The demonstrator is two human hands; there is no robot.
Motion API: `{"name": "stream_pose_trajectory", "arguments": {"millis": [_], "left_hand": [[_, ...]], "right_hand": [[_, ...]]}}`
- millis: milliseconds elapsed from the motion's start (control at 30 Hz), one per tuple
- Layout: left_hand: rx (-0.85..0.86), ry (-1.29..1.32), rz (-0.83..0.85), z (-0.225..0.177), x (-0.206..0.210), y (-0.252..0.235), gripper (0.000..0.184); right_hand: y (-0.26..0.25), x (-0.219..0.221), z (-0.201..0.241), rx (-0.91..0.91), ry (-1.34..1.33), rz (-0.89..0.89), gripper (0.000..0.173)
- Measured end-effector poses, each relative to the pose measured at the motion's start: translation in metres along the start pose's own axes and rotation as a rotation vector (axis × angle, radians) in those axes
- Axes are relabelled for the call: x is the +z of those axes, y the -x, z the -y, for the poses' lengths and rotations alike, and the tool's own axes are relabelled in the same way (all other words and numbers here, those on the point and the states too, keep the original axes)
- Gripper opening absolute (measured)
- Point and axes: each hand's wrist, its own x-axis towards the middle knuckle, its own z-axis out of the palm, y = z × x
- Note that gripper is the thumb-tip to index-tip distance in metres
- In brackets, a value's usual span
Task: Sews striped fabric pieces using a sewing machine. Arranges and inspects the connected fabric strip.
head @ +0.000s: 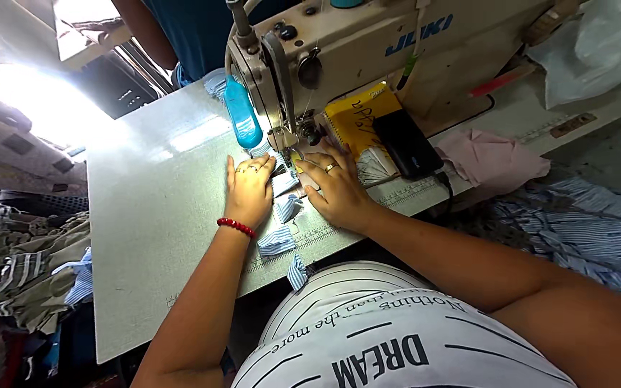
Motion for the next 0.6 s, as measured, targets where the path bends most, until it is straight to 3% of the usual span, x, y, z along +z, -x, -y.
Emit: {"name": "stream_pose_trajectory", "arguments": {"millis": [100,200,400,600], "left_hand": [[-0.077,0.237,-0.189,-0.028,0.004,0.019,0.031],[0.010,0.231,-0.137,-0.035,0.008,0.031,0.030],[0.041,-0.011,-0.033,-0.030,0.011,0.036,0.046],[0.025,-0.035,0.009,-0.020,0.009,0.026,0.048]], "right_hand": [[0.001,-0.004,0.001,-0.033,-0.075,-0.023,0.048],[0.006,-0.005,0.002,-0.065,0.002,0.049,0.034],[0.007,-0.005,0.007,-0.016,0.176,0.202,0.043],[0.000,-0.003,0.011,0.032,0.174,0.253,0.047]]}}
